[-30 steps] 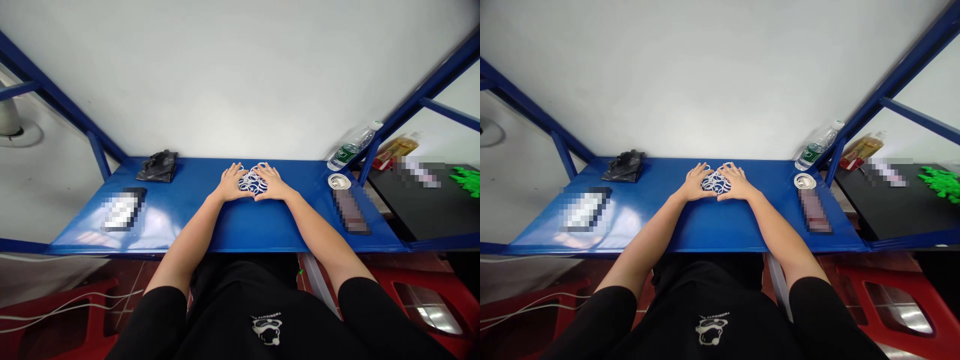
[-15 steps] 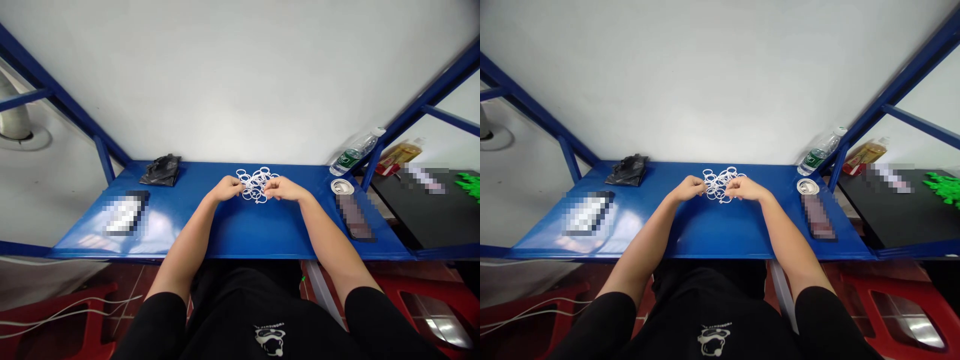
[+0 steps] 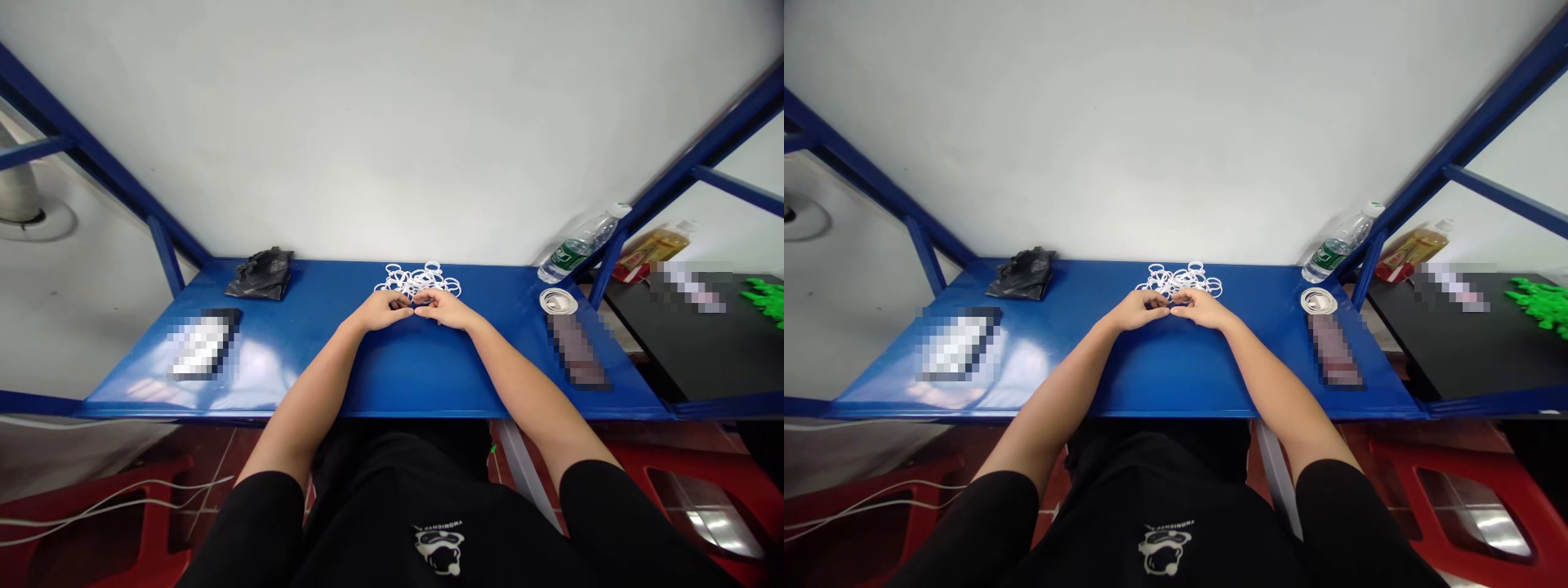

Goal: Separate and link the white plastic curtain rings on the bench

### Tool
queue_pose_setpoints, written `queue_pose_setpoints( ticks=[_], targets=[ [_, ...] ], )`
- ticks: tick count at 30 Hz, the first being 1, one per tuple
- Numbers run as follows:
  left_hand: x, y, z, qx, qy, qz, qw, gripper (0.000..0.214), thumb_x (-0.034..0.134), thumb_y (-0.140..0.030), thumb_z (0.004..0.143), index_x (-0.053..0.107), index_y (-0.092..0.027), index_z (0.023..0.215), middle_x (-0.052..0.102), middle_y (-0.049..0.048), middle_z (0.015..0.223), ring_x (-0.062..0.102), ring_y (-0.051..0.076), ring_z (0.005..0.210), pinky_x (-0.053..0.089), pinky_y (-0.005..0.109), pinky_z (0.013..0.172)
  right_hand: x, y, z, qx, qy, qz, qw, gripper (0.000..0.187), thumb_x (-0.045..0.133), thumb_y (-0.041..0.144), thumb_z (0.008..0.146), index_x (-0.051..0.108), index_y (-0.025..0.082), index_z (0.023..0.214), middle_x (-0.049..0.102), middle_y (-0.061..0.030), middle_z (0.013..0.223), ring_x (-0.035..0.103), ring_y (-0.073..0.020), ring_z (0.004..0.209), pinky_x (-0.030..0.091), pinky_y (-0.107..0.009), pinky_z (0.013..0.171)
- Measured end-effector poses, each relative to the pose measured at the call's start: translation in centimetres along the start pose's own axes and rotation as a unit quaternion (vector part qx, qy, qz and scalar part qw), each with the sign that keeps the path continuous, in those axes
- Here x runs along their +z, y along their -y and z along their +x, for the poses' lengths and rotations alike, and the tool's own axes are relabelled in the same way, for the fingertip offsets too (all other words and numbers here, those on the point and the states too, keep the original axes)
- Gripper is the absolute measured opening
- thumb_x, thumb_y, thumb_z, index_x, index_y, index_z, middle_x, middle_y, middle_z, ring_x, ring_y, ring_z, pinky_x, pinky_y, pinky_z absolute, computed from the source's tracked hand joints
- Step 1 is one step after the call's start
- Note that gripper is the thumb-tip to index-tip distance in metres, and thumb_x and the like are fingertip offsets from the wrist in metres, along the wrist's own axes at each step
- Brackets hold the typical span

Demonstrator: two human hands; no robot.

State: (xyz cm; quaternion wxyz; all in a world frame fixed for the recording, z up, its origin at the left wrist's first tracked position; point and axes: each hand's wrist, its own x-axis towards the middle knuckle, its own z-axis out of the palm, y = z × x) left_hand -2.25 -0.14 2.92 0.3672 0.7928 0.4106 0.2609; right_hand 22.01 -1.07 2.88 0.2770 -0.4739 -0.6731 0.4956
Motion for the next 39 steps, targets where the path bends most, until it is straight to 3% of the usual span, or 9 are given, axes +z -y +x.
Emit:
queue_pose_setpoints(
  ticks=[7,12,22,26,28,33,39],
  targets=[
    [0.1,0.3,0.2,0.056,-0.031,0.062,0.996,0.045,0.069,-0.055,0.088,0.08,-0.022,0.116,0.079,0.0086,0.122,0.072,0.029,0.115,0.056,0.043,0.106,-0.1,0.2,-0.1,0.002,-0.013,0.031,0.999,0.046,0.083,0.038,0.085,0.071,0.023,0.127,0.071,-0.0095,0.133,0.07,-0.0188,0.095,0.059,-0.021,0.051],
    [0.1,0.4,0.2,0.063,-0.026,0.087,0.994,0.045,0.067,-0.055,0.09,0.08,-0.023,0.119,0.079,0.008,0.121,0.071,0.029,0.115,0.055,0.045,0.107,-0.1,0.1,-0.1,0.005,-0.014,0.045,0.999,0.044,0.085,0.038,0.083,0.072,0.023,0.123,0.071,-0.01,0.135,0.071,-0.0197,0.096,0.058,-0.02,0.048],
    [0.3,0.6,0.3,0.074,-0.041,0.119,0.989,0.04,0.064,-0.052,0.092,0.08,-0.023,0.115,0.08,0.007,0.118,0.072,0.027,0.112,0.054,0.042,0.104,0.0,0.0,0.0,0.012,-0.012,0.038,0.999,0.031,0.087,0.039,0.08,0.075,0.021,0.101,0.076,-0.0063,0.094,0.071,-0.0172,0.08,0.055,-0.021,0.048],
    [0.3,0.6,0.2,0.044,-0.062,0.122,0.99,0.034,0.063,-0.048,0.093,0.081,-0.022,0.107,0.081,0.0057,0.103,0.073,0.023,0.093,0.056,0.036,0.088,0.0,0.6,-0.3,0.007,0.002,0.012,1.0,0.031,0.085,0.047,0.079,0.074,0.02,0.089,0.072,-0.0025,0.075,0.063,-0.0137,0.063,0.048,-0.022,0.046],
    [0.3,0.5,0.2,0.026,-0.098,0.127,0.987,0.032,0.06,-0.045,0.096,0.081,-0.022,0.103,0.08,0.0051,0.097,0.072,0.021,0.085,0.055,0.034,0.083,-0.2,0.8,-0.3,-0.02,-0.027,0.011,0.999,0.035,0.081,0.054,0.08,0.072,0.019,0.082,0.07,-0.0015,0.07,0.057,-0.0119,0.057,0.045,-0.023,0.049],
    [-0.2,0.9,0.4,-0.013,-0.221,0.155,0.963,0.029,0.06,-0.041,0.098,0.08,-0.021,0.105,0.078,0.0067,0.098,0.071,0.022,0.091,0.054,0.034,0.088,-0.9,-0.1,0.3,-0.103,-0.204,-0.014,0.974,0.038,0.075,0.058,0.083,0.072,0.02,0.08,0.072,-0.0028,0.075,0.06,-0.0158,0.065,0.048,-0.029,0.064],
    [-0.7,2.3,0.6,-0.073,-0.257,0.175,0.948,0.023,0.062,-0.033,0.097,0.08,-0.021,0.104,0.076,0.0069,0.102,0.069,0.024,0.101,0.052,0.037,0.096,-1.4,-1.9,0.8,-0.094,-0.24,-0.148,0.955,0.02,0.07,0.041,0.088,0.076,0.023,0.083,0.076,-0.0019,0.077,0.066,-0.0187,0.07,0.048,-0.031,0.07]
  ],
)
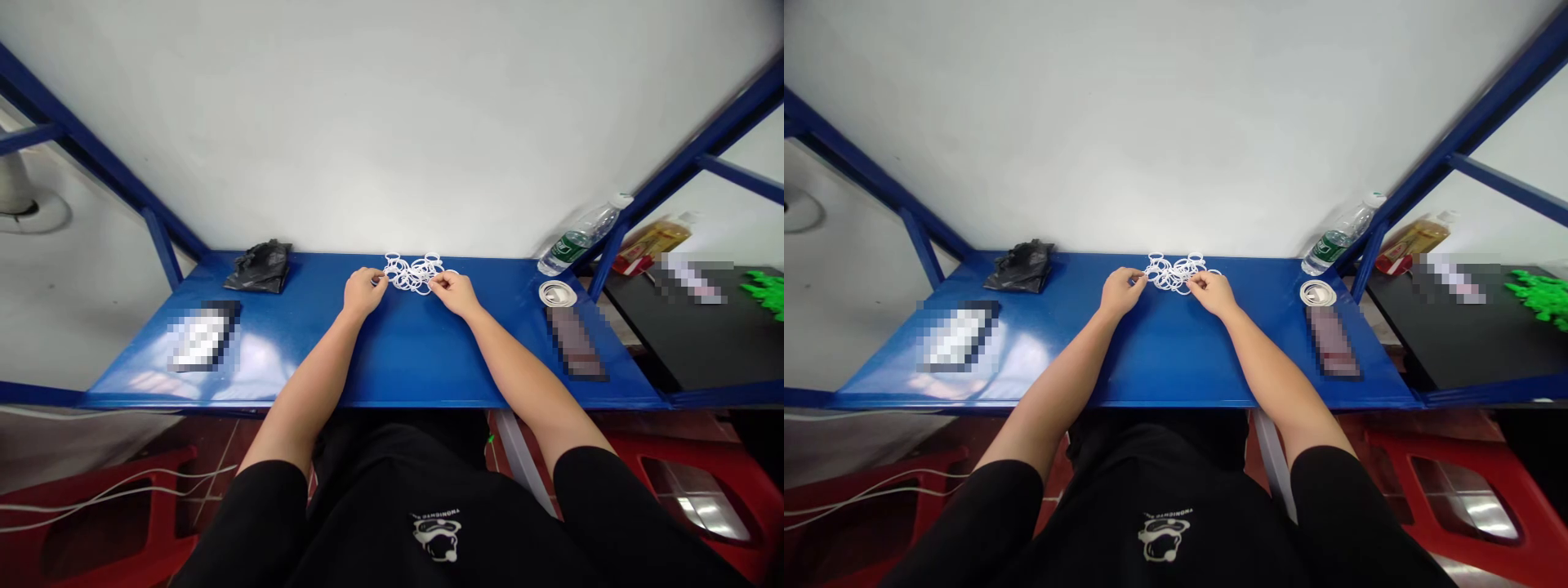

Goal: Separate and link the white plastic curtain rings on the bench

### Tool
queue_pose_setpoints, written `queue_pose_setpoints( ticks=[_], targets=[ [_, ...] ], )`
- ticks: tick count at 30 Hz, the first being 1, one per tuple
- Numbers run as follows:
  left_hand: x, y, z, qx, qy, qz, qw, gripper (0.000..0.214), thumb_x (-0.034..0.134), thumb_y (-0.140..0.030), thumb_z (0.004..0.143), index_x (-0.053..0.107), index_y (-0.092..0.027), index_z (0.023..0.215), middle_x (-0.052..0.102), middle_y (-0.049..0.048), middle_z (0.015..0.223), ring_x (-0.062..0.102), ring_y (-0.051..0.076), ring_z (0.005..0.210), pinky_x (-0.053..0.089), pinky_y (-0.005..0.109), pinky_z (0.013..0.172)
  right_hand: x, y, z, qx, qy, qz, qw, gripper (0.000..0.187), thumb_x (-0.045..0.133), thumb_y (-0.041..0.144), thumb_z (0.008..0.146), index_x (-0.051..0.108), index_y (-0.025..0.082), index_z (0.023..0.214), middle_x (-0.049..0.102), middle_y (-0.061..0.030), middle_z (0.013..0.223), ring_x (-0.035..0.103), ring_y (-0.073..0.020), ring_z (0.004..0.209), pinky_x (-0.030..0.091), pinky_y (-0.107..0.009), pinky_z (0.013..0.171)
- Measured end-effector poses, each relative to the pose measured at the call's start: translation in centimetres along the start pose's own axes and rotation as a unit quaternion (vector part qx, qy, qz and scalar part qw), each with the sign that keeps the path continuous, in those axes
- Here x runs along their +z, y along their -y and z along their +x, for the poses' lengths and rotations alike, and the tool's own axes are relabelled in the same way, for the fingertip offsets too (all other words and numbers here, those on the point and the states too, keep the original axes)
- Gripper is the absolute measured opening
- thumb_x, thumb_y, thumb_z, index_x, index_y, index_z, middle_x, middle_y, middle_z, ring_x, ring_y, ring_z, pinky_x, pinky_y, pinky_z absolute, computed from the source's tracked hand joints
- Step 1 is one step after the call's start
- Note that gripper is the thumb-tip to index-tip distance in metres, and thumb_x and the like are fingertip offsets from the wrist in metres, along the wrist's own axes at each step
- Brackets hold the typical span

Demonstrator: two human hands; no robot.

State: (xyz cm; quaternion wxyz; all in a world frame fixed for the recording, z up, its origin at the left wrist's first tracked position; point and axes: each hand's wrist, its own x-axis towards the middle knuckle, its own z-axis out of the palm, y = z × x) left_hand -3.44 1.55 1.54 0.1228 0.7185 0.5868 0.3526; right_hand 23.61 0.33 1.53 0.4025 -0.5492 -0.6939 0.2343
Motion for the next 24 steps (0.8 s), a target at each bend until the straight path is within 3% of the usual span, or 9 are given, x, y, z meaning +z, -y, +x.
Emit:
queue_pose_setpoints(
  ticks=[7,12,18,24],
  targets=[
    [0.2,0.61,0.07,-0.048,0.021,0.048,0.997,0.024,0.063,-0.038,0.097,0.08,-0.025,0.108,0.075,0.0084,0.114,0.066,0.029,0.108,0.05,0.042,0.099,-0.17,0.5,0.03,-0.015,0.012,-0.114,0.993,0.012,0.067,0.031,0.091,0.078,0.024,0.091,0.075,-0.0016,0.081,0.067,-0.02,0.075,0.046,-0.032,0.07],
    [0.09,0.52,0.0,-0.05,0.035,0.061,0.996,0.022,0.066,-0.035,0.096,0.079,-0.025,0.111,0.076,0.0081,0.114,0.067,0.03,0.109,0.051,0.043,0.097,-0.55,0.71,0.09,-0.014,-0.042,-0.163,0.986,0.02,0.062,0.02,0.088,0.079,0.024,0.099,0.074,-0.0044,0.097,0.068,-0.0217,0.086,0.049,-0.034,0.075],
    [-0.06,0.5,0.0,-0.053,0.041,0.052,0.996,0.022,0.068,-0.03,0.094,0.078,-0.025,0.112,0.078,0.0068,0.111,0.068,0.03,0.109,0.051,0.042,0.094,-0.95,0.11,0.25,0.025,-0.041,-0.182,0.982,0.028,0.062,0.023,0.089,0.077,0.025,0.113,0.074,-0.0047,0.1,0.068,-0.024,0.092,0.049,-0.034,0.075],
    [-0.11,0.3,-0.03,-0.059,0.043,0.046,0.996,0.022,0.067,-0.037,0.096,0.078,-0.025,0.111,0.078,0.0062,0.108,0.069,0.029,0.108,0.05,0.041,0.094,-0.67,-0.1,0.32,0.044,-0.007,-0.204,0.978,0.019,0.066,0.035,0.092,0.079,0.026,0.102,0.073,-0.0054,0.101,0.068,-0.0241,0.092,0.046,-0.033,0.073]
  ],
)
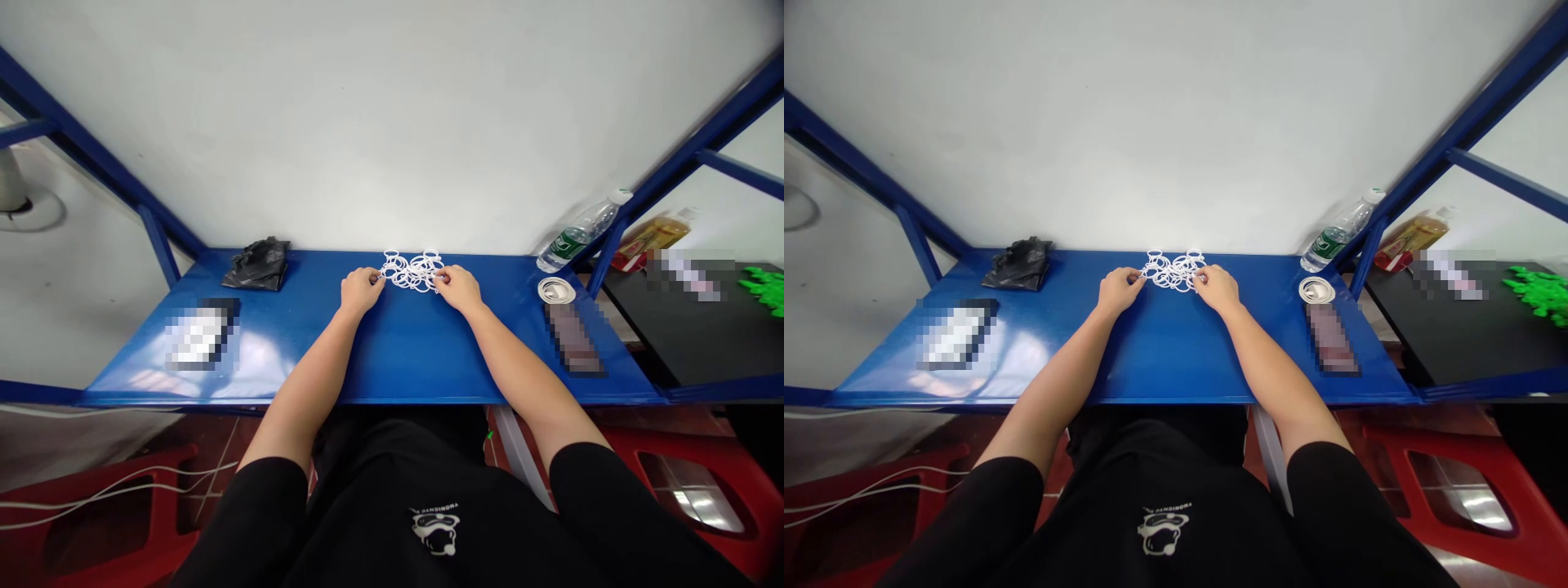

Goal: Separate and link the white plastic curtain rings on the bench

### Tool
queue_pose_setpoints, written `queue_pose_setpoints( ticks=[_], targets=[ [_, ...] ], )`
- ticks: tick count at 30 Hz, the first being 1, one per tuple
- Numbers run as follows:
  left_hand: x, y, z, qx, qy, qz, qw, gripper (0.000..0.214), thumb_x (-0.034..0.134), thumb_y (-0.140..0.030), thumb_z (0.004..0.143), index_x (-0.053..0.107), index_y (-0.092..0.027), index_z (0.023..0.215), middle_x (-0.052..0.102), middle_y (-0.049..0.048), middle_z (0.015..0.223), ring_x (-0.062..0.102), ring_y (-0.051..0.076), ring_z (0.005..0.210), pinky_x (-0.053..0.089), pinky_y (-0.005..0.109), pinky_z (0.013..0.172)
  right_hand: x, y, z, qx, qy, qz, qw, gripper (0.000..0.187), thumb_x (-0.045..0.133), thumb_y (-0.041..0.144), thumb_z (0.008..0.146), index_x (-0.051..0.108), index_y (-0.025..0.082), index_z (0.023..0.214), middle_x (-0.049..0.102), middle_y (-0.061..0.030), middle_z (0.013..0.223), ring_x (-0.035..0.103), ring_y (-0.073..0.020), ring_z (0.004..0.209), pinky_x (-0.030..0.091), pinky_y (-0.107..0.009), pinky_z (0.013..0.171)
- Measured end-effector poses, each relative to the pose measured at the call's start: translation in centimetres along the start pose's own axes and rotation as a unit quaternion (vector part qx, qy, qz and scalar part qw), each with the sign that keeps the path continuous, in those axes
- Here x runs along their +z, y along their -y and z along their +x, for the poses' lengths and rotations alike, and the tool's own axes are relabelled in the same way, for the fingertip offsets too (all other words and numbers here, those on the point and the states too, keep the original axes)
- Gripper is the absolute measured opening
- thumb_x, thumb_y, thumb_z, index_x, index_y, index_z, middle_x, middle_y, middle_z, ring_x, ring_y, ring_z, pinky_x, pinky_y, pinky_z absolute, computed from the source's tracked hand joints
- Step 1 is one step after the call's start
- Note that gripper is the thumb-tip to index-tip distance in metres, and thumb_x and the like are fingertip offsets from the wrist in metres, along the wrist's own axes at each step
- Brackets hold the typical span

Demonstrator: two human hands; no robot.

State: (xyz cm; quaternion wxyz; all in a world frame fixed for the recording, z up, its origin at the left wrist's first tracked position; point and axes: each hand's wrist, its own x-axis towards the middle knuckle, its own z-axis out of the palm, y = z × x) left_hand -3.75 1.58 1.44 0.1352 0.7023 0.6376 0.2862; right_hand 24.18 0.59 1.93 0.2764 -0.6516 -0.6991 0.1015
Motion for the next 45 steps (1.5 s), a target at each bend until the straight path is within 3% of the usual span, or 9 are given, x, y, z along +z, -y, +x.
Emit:
queue_pose_setpoints(
  ticks=[6,11,14,17,21,25,32,38,45],
  targets=[
    [0.4,0.4,0.2,0.028,-0.038,-0.019,0.999,0.019,0.067,-0.038,0.096,0.078,-0.025,0.104,0.078,0.0067,0.104,0.068,0.029,0.103,0.05,0.041,0.093,-0.2,0.3,-0.1,-0.022,-0.03,0.018,0.999,0.016,0.066,0.034,0.092,0.077,0.024,0.086,0.073,-0.0056,0.097,0.067,-0.0223,0.087,0.047,-0.033,0.072],
    [0.7,-0.4,-0.1,0.158,-0.111,-0.039,0.98,0.02,0.065,-0.037,0.098,0.076,-0.022,0.107,0.076,0.0095,0.106,0.067,0.027,0.099,0.05,0.042,0.095,-0.4,0.7,-0.6,-0.103,-0.074,0.092,0.988,0.022,0.059,0.038,0.099,0.077,0.024,0.1,0.076,-0.0043,0.089,0.069,-0.0213,0.08,0.05,-0.033,0.075],
    [0.7,-1.5,-0.7,0.241,-0.089,-0.048,0.965,0.026,0.061,-0.04,0.103,0.073,-0.021,0.116,0.076,0.0094,0.105,0.067,0.026,0.099,0.051,0.042,0.095,-0.2,1.2,-1.1,-0.16,-0.051,0.116,0.979,0.026,0.057,0.04,0.102,0.077,0.025,0.108,0.08,-0.0039,0.097,0.072,-0.0207,0.081,0.052,-0.033,0.077],
    [0.6,-2.2,-1.3,0.281,-0.049,-0.063,0.956,0.035,0.056,-0.044,0.106,0.069,-0.02,0.129,0.076,0.0094,0.109,0.068,0.025,0.1,0.052,0.041,0.097,0.0,1.9,-1.5,-0.212,-0.023,0.116,0.97,0.024,0.064,0.041,0.099,0.079,0.025,0.107,0.082,-0.0047,0.105,0.072,-0.0196,0.079,0.054,-0.032,0.078],
    [0.4,-2.4,-1.6,0.272,-0.006,-0.073,0.96,0.043,0.056,-0.045,0.106,0.064,-0.019,0.139,0.077,0.0089,0.112,0.07,0.022,0.098,0.053,0.039,0.099,0.0,2.7,-1.9,-0.247,0.023,0.095,0.964,0.022,0.068,0.042,0.096,0.081,0.026,0.101,0.082,-0.0049,0.109,0.075,-0.022,0.096,0.057,-0.034,0.087],
    [0.6,-2.8,-1.9,0.263,0.037,-0.048,0.963,0.033,0.056,-0.042,0.106,0.073,-0.021,0.125,0.078,0.0083,0.11,0.072,0.021,0.098,0.054,0.036,0.097,-0.2,3.0,-2.0,-0.242,0.051,0.081,0.965,0.022,0.067,0.041,0.097,0.083,0.028,0.105,0.081,-0.0036,0.121,0.074,-0.0235,0.116,0.056,-0.037,0.103],
    [0.8,-3.0,-2.0,0.257,0.043,-0.051,0.964,0.029,0.056,-0.04,0.105,0.077,-0.022,0.117,0.079,0.0087,0.108,0.072,0.021,0.099,0.054,0.035,0.095,0.0,2.7,-1.8,-0.232,0.043,0.083,0.968,0.02,0.07,0.04,0.094,0.084,0.03,0.104,0.082,-0.002,0.12,0.075,-0.0236,0.115,0.057,-0.038,0.105],
    [0.7,-3.0,-1.9,0.24,0.058,-0.115,0.962,0.043,0.054,-0.037,0.106,0.065,-0.02,0.144,0.078,0.0084,0.119,0.072,0.019,0.096,0.056,0.033,0.094,0.4,2.5,-1.9,-0.268,0.036,0.086,0.959,0.022,0.069,0.044,0.097,0.085,0.03,0.103,0.083,-0.0024,0.116,0.077,-0.0242,0.112,0.057,-0.039,0.103],
    [1.1,-2.9,-1.7,0.257,0.09,-0.106,0.956,0.027,0.056,-0.033,0.105,0.077,-0.023,0.119,0.078,0.0069,0.112,0.072,0.02,0.1,0.056,0.034,0.093,0.4,2.5,-1.8,-0.245,0.058,0.082,0.964,0.017,0.068,0.039,0.096,0.082,0.029,0.091,0.082,-0.0018,0.119,0.075,-0.0243,0.114,0.056,-0.04,0.102]
  ],
)
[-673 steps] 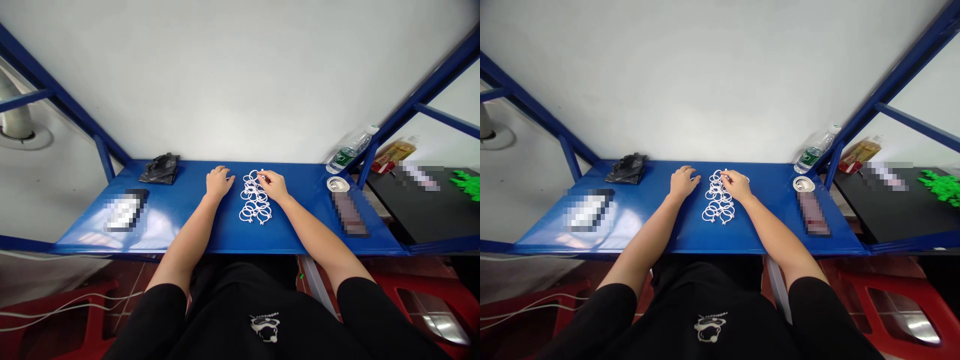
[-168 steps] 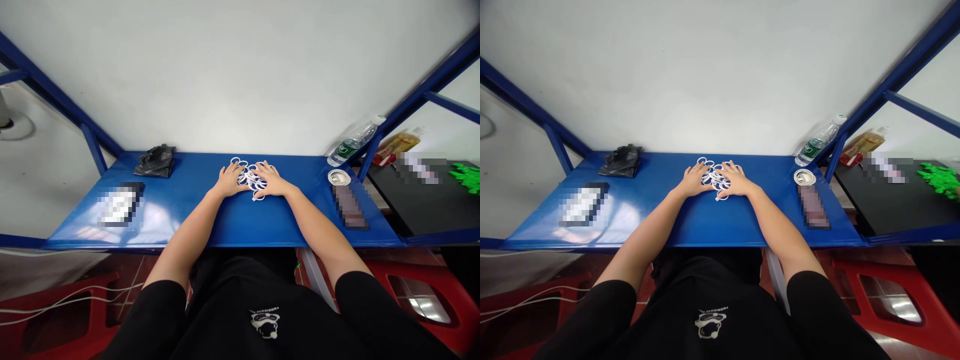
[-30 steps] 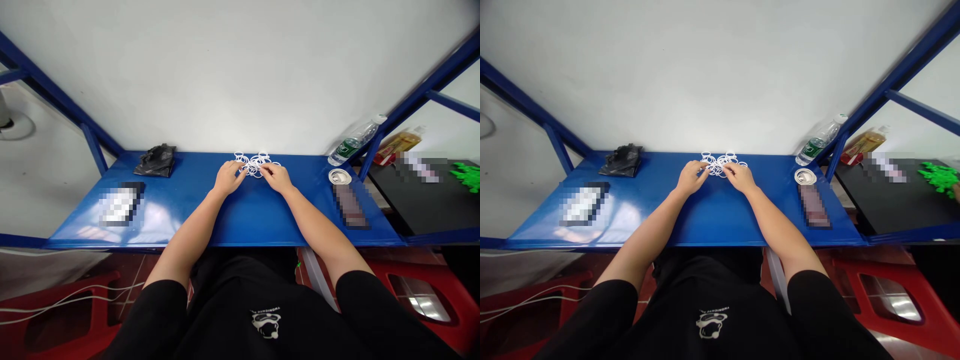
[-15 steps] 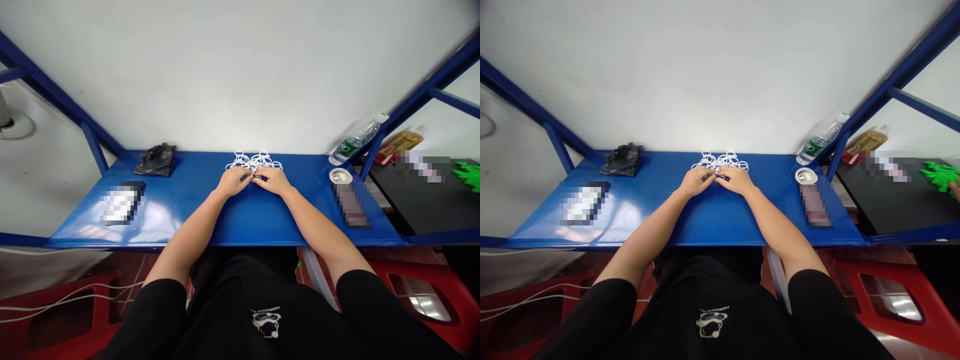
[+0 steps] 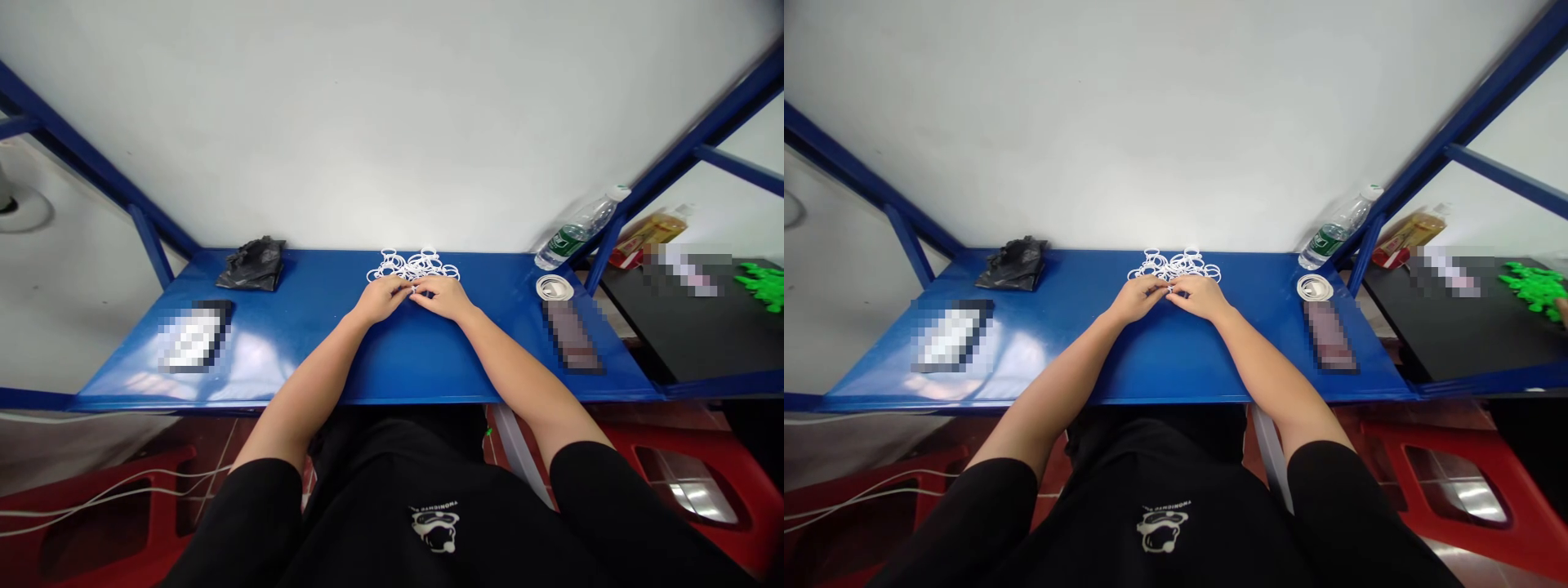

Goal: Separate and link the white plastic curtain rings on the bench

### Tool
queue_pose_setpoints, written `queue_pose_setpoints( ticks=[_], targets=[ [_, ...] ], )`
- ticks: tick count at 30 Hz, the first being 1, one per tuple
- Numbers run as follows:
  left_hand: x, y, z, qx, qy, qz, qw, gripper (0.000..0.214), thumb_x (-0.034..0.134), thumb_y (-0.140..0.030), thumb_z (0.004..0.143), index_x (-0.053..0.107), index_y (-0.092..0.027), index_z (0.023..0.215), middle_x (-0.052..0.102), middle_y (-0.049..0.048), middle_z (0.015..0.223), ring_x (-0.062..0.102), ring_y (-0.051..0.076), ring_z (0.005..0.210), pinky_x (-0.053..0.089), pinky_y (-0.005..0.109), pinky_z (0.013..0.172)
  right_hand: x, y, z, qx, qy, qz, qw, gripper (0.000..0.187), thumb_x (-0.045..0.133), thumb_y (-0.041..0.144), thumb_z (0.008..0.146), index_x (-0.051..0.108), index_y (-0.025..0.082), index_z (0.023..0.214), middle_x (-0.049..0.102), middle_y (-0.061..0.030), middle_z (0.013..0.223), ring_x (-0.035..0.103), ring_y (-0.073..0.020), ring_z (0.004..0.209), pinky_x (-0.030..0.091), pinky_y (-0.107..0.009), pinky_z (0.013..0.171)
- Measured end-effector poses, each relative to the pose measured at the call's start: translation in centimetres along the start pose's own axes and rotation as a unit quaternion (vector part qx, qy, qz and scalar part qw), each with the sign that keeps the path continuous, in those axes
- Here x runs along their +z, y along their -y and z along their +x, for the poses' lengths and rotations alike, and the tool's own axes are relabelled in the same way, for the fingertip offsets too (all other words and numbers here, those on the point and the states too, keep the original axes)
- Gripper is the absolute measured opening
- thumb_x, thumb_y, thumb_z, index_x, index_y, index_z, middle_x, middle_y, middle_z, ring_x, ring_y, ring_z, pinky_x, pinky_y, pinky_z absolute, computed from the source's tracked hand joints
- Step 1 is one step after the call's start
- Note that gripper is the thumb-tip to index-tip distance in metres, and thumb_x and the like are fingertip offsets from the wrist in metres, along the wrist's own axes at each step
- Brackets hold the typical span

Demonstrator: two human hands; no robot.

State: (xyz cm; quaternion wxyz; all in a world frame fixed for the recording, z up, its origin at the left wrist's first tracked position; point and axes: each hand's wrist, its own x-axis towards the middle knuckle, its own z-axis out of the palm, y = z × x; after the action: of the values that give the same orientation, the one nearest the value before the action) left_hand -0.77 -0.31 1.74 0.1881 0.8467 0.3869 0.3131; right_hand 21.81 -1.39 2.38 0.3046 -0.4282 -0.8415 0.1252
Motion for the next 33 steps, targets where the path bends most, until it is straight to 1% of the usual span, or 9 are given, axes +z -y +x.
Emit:
queue_pose_setpoints(
  ticks=[3,5,7,10,15,22,26,29,33],
  targets=[
    [0.1,0.2,0.0,0.005,0.001,0.002,1.0,0.023,0.058,-0.031,0.104,0.077,-0.024,0.115,0.078,0.0063,0.109,0.072,0.02,0.098,0.056,0.033,0.09,-0.1,0.2,0.1,0.007,-0.004,0.005,1.0,0.017,0.068,0.037,0.095,0.077,0.026,0.087,0.082,-0.0041,0.114,0.075,-0.0238,0.107,0.056,-0.038,0.096],
    [0.1,0.1,0.0,0.006,-0.001,0.006,1.0,0.022,0.058,-0.03,0.104,0.077,-0.024,0.114,0.078,0.0063,0.109,0.072,0.02,0.098,0.055,0.033,0.091,-0.2,0.3,0.0,0.03,-0.007,0.007,1.0,0.015,0.069,0.038,0.094,0.076,0.025,0.095,0.081,-0.0044,0.109,0.074,-0.0228,0.098,0.056,-0.036,0.091],
    [0.0,0.0,0.0,0.0,0.001,0.014,1.0,0.022,0.057,-0.03,0.104,0.076,-0.023,0.114,0.077,0.0067,0.11,0.071,0.02,0.098,0.055,0.033,0.091,-0.1,0.3,0.0,0.047,-0.008,0.014,0.999,0.02,0.069,0.04,0.095,0.075,0.026,0.107,0.081,-0.0044,0.109,0.073,-0.0223,0.094,0.056,-0.036,0.088],
    [-0.1,-0.3,0.0,-0.006,0.003,0.026,1.0,0.023,0.055,-0.032,0.106,0.075,-0.022,0.113,0.076,0.0072,0.109,0.071,0.02,0.097,0.055,0.033,0.089,0.1,0.0,-0.1,0.022,-0.014,0.026,0.999,0.024,0.065,0.039,0.097,0.074,0.026,0.115,0.08,-0.0058,0.115,0.073,-0.0241,0.102,0.055,-0.039,0.094],
    [0.3,-0.3,0.0,0.008,-0.019,0.04,0.999,0.02,0.057,-0.031,0.107,0.074,-0.021,0.108,0.075,0.0069,0.105,0.071,0.019,0.096,0.054,0.031,0.087,0.3,-0.3,0.2,-0.032,-0.018,0.037,0.999,0.021,0.057,0.035,0.101,0.075,0.026,0.109,0.079,-0.007,0.121,0.07,-0.0263,0.118,0.05,-0.046,0.109],
    [0.6,-0.2,0.0,0.024,-0.024,0.047,0.998,0.022,0.054,-0.031,0.108,0.074,-0.022,0.111,0.075,0.0065,0.105,0.07,0.019,0.097,0.054,0.031,0.088,0.0,0.3,0.4,-0.012,0.001,0.052,0.999,0.02,0.055,0.033,0.101,0.073,0.026,0.097,0.079,-0.0073,0.109,0.069,-0.0267,0.107,0.051,-0.046,0.103],
    [0.4,0.0,0.2,0.017,-0.043,0.049,0.998,0.022,0.054,-0.031,0.108,0.074,-0.022,0.108,0.075,0.0072,0.105,0.07,0.02,0.098,0.053,0.033,0.091,0.0,0.4,0.3,0.015,-0.025,0.044,0.999,0.02,0.056,0.036,0.101,0.072,0.026,0.096,0.078,-0.0068,0.101,0.069,-0.0263,0.1,0.052,-0.043,0.097],
    [0.1,0.7,0.3,-0.008,-0.083,0.078,0.993,0.018,0.058,-0.029,0.105,0.075,-0.021,0.105,0.075,0.009,0.108,0.068,0.023,0.106,0.051,0.039,0.099,-0.2,0.2,0.1,0.022,-0.043,0.024,0.999,0.019,0.058,0.035,0.098,0.072,0.025,0.091,0.076,-0.0065,0.095,0.068,-0.0257,0.096,0.052,-0.041,0.094],
    [-0.5,2.1,0.0,-0.101,-0.131,0.124,0.978,0.019,0.069,-0.031,0.098,0.078,-0.023,0.112,0.071,0.0117,0.123,0.064,0.03,0.116,0.049,0.045,0.104,-0.7,0.1,0.0,0.014,-0.047,0.005,0.999,0.023,0.06,0.039,0.097,0.073,0.025,0.083,0.076,-0.0053,0.088,0.068,-0.0242,0.089,0.051,-0.04,0.093]
  ],
)
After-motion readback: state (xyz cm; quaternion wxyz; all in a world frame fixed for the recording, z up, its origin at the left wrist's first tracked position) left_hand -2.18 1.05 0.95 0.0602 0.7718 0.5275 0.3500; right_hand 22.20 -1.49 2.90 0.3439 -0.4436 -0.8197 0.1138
